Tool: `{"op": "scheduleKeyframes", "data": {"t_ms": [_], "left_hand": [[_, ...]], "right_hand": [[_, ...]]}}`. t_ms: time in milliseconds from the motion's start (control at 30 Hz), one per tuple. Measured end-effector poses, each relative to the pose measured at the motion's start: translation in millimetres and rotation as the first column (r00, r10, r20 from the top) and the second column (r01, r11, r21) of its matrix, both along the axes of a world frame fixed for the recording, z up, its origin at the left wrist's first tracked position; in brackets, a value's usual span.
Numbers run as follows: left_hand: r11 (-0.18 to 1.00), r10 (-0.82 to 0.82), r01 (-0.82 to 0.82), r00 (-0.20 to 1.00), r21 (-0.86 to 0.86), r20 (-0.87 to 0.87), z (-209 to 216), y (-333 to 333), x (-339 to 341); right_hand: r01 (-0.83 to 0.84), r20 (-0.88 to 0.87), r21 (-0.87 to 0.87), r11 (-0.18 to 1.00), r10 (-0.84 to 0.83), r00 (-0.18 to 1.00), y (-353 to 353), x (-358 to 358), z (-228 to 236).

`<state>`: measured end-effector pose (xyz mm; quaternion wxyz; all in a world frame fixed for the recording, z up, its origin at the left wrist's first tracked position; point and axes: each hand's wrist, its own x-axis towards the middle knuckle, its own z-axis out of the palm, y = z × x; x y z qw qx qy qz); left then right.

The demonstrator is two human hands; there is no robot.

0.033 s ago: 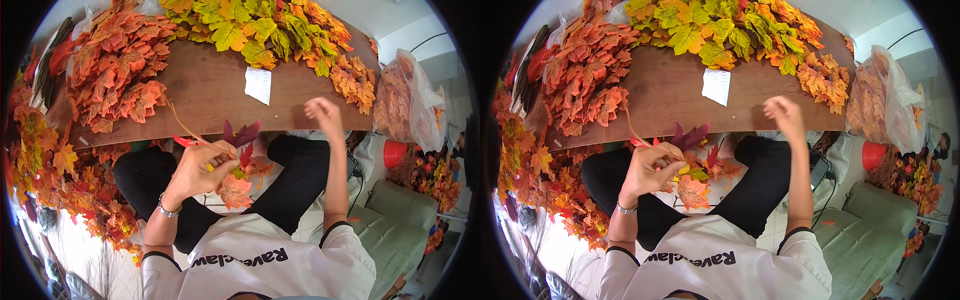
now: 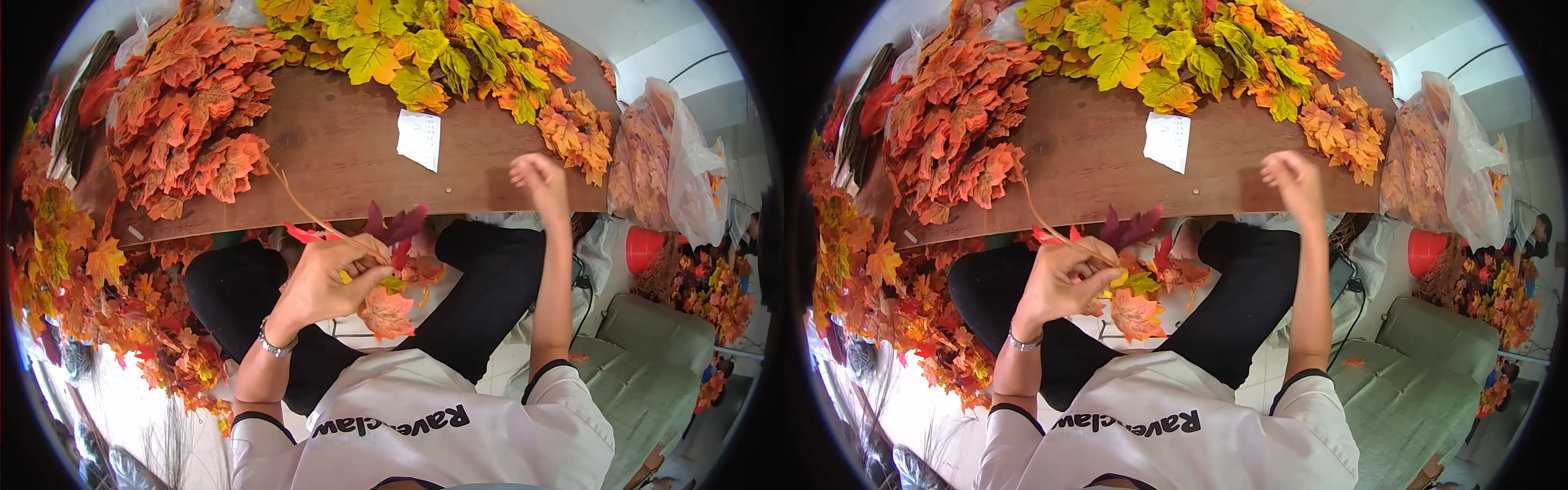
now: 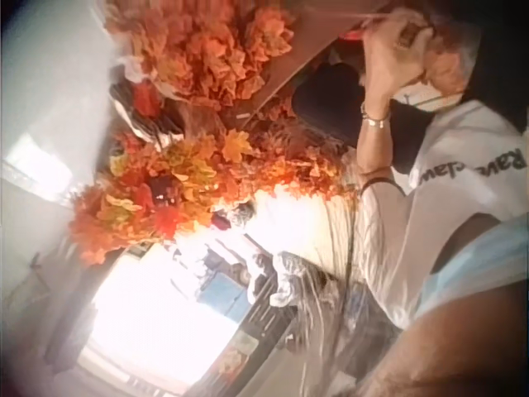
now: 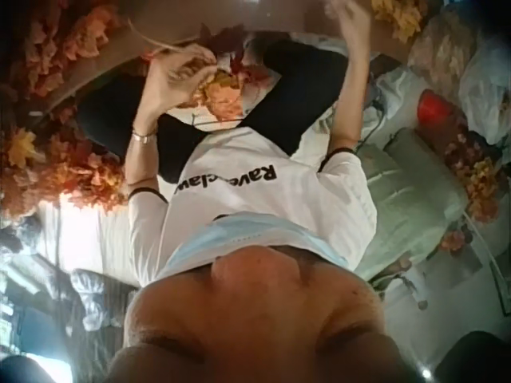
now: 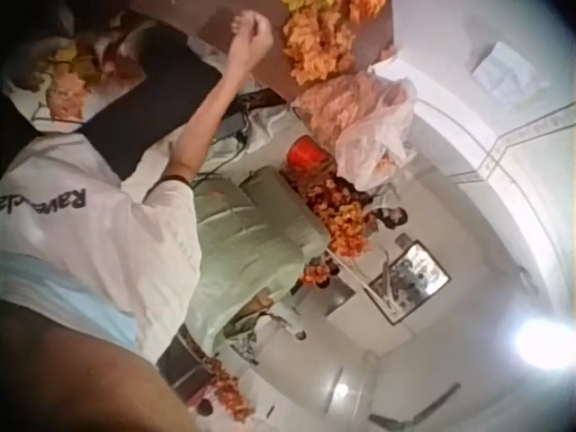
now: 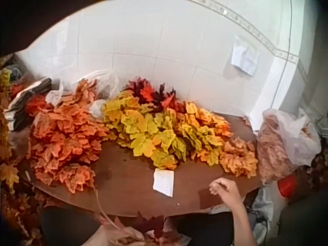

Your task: The recorder is manually attaching individual artificial maple leaves to a plastic branch structure to create decorative foliage.

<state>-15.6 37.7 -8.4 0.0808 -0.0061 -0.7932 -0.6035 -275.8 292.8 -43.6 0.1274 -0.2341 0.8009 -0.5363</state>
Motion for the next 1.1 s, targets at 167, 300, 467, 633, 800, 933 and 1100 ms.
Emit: {"op": "scheduleKeyframes", "data": {"t_ms": [167,300,467,633,800,933,1100], "left_hand": [[0.893,-0.29,0.108,0.88,-0.437,-0.375,1.0,24.5,8.6],[0.864,-0.436,0.229,0.785,-0.448,-0.44,7.1,53.4,8.6],[0.963,-0.185,0.226,0.949,0.143,-0.256,-14.8,42.7,-1.0],[0.688,-0.109,0.097,0.994,0.719,-0.029,-16.9,32.9,-1.7],[0.779,-0.083,0.061,0.997,0.624,0.007,-16.5,33.0,-1.6],[0.754,-0.076,0.037,0.997,0.656,0.031,-14.0,37.2,-1.5],[0.793,-0.054,0.035,0.998,0.608,0.013,-19.1,31.7,1.7]], "right_hand": [[0.306,-0.063,-0.092,0.948,-0.312,0.948,59.7,-66.3,8.8],[0.442,-0.06,-0.107,0.891,-0.45,0.891,92.0,-95.8,11.6],[0.538,-0.1,-0.067,0.84,-0.543,0.834,111.2,-114.8,2.7],[0.479,-0.388,0.09,0.873,-0.412,0.824,90.7,-139.4,12.1],[0.614,-0.496,0.304,0.729,-0.429,0.755,53.6,-177.6,25.0],[0.583,-0.367,0.413,0.7,-0.457,0.81,45.0,-195.6,22.9],[0.472,-0.057,0.047,0.88,-0.47,0.881,58.6,-205.8,34.9]]}}
